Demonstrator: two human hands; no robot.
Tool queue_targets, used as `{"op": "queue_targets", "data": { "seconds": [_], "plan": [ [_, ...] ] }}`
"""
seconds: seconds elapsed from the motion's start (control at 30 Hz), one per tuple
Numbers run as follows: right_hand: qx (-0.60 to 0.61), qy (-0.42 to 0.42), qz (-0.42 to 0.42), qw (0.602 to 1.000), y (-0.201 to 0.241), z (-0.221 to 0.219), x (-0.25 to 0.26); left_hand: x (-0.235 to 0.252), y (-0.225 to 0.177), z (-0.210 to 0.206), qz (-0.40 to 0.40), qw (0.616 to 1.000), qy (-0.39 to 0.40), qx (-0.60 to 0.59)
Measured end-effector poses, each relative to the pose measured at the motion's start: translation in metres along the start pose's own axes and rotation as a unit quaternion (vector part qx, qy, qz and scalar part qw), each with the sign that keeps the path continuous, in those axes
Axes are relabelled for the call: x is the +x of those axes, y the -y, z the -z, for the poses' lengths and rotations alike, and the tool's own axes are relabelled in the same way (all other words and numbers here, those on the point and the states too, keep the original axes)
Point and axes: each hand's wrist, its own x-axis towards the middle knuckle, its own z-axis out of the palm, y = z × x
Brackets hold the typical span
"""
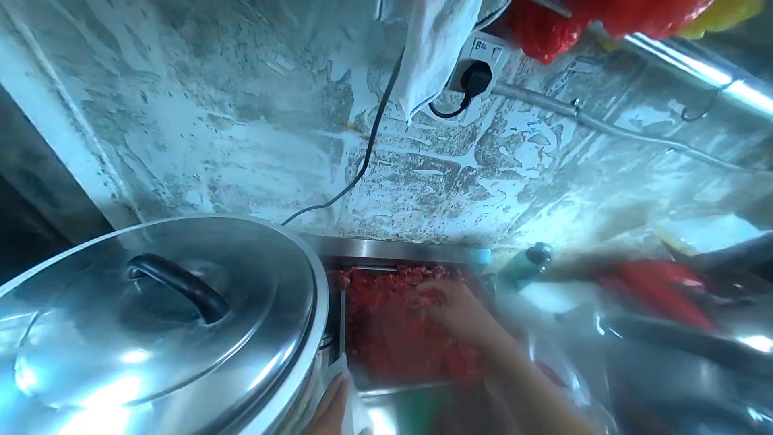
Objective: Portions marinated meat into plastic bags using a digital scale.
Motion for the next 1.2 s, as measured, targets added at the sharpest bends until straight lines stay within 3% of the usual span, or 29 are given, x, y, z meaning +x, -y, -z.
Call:
{"op": "queue_targets", "data": {
  "seconds": [0.1, 0.23, 0.43, 0.53, 0.57, 0.63, 0.7, 0.73, 0.8, 0.87, 0.93, 1.07, 1.2],
  "plan": [
    [0.014, 0.002, 0.008, 1.000, 0.007, 0.016, -0.011, 0.034, -0.021, -0.012, 0.058, 0.998, 0.008, 0.033],
    [0.108, 0.020, 0.026, 0.994, 0.010, 0.026, -0.027, 0.087, -0.032, -0.035, 0.144, 0.980, 0.088, 0.105],
    [0.181, 0.138, -0.030, 0.973, -0.017, -0.011, -0.037, 0.083, -0.046, -0.056, 0.054, 0.997, 0.056, -0.018],
    [0.235, 0.109, -0.135, 0.956, -0.008, -0.048, -0.048, 0.065, -0.058, -0.055, 0.011, 0.996, 0.073, -0.046],
    [0.262, 0.070, -0.187, 0.944, 0.007, -0.059, -0.056, 0.059, -0.065, -0.050, 0.014, 0.995, 0.087, -0.043],
    [0.384, 0.029, -0.247, 0.889, -0.009, -0.081, -0.057, 0.050, -0.072, -0.044, 0.029, 0.993, 0.110, -0.039],
    [0.507, 0.036, -0.269, 0.818, -0.026, -0.100, -0.063, 0.048, -0.049, -0.059, 0.025, 0.995, 0.088, -0.035],
    [0.517, 0.049, -0.262, 0.813, -0.027, -0.105, -0.069, 0.048, -0.040, -0.064, 0.028, 0.996, 0.082, -0.035],
    [0.411, 0.130, -0.195, 0.881, -0.027, -0.104, -0.082, 0.045, -0.033, -0.064, 0.044, 0.994, 0.087, -0.038],
    [0.172, 0.204, -0.097, 0.959, -0.024, -0.096, -0.089, 0.038, -0.038, -0.055, 0.062, 0.992, 0.106, -0.042],
    [-0.010, 0.190, -0.034, 0.981, -0.016, -0.085, -0.101, 0.031, -0.044, -0.045, 0.073, 0.987, 0.126, -0.066],
    [-0.078, -0.008, -0.039, 0.996, -0.009, -0.074, -0.124, 0.017, -0.056, -0.026, 0.061, 0.975, 0.167, -0.132],
    [-0.020, 0.045, -0.079, 0.996, -0.022, -0.090, -0.134, -0.001, -0.061, -0.012, 0.013, 0.976, 0.161, -0.144]
  ]
}}
